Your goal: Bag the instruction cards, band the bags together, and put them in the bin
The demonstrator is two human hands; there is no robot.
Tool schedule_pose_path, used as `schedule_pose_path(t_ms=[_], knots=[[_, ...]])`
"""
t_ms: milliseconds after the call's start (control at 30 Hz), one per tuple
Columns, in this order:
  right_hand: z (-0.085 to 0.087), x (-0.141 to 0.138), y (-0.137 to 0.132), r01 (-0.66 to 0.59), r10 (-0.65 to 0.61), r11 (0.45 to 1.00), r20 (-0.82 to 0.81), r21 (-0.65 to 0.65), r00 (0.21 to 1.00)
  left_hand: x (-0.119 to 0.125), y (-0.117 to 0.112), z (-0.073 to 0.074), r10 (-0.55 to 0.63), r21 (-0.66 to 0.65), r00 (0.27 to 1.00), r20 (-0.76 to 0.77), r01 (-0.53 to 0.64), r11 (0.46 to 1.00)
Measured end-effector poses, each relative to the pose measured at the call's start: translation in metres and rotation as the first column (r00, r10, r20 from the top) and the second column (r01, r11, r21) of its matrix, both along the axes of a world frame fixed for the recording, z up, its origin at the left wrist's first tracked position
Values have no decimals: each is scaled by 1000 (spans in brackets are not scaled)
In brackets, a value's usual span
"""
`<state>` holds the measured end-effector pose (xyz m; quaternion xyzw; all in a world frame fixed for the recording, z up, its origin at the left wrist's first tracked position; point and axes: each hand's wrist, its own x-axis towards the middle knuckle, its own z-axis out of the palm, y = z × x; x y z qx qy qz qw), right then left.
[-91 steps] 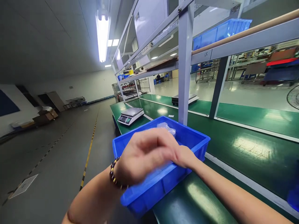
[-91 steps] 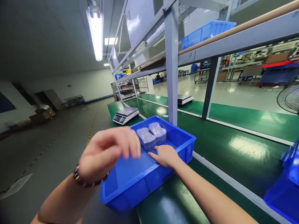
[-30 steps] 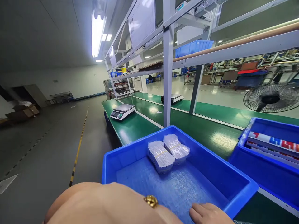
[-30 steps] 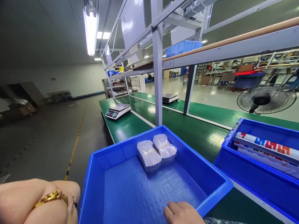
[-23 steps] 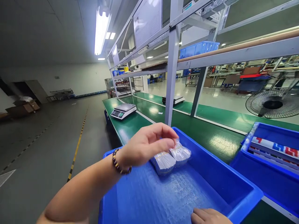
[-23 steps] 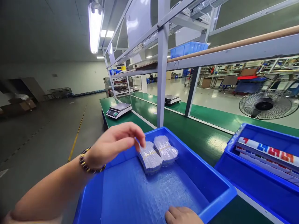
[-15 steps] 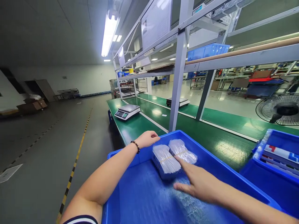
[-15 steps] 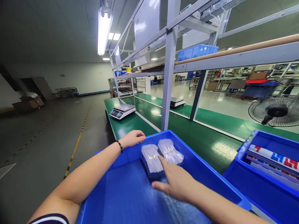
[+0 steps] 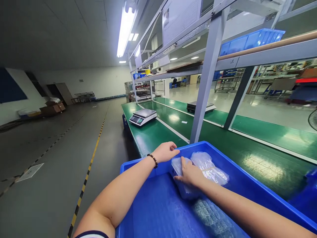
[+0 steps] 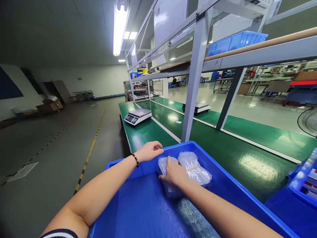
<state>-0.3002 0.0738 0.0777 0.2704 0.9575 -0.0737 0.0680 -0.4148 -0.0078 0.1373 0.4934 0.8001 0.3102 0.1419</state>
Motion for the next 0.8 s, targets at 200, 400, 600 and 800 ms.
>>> schedule_pose_path(t_ms=[200, 400, 600, 800], knots=[[-14, 1, 3, 25, -25, 1000, -45, 2, 999, 6, -2, 0, -32, -47, 998, -47, 30, 998], [-11, 4, 4, 2, -2, 1000, -59, 1, 998, 9, -5, 0, -63, -97, 989, -131, 50, 994], [-6, 7, 4, -31, 33, 999, -53, 27, 998, 7, -8, -4, -92, -117, 968, -233, 66, 991], [0, 8, 6, -51, 52, 998, -38, 21, 998, 7, -6, -9, -125, -141, 943, -309, 84, 986]])
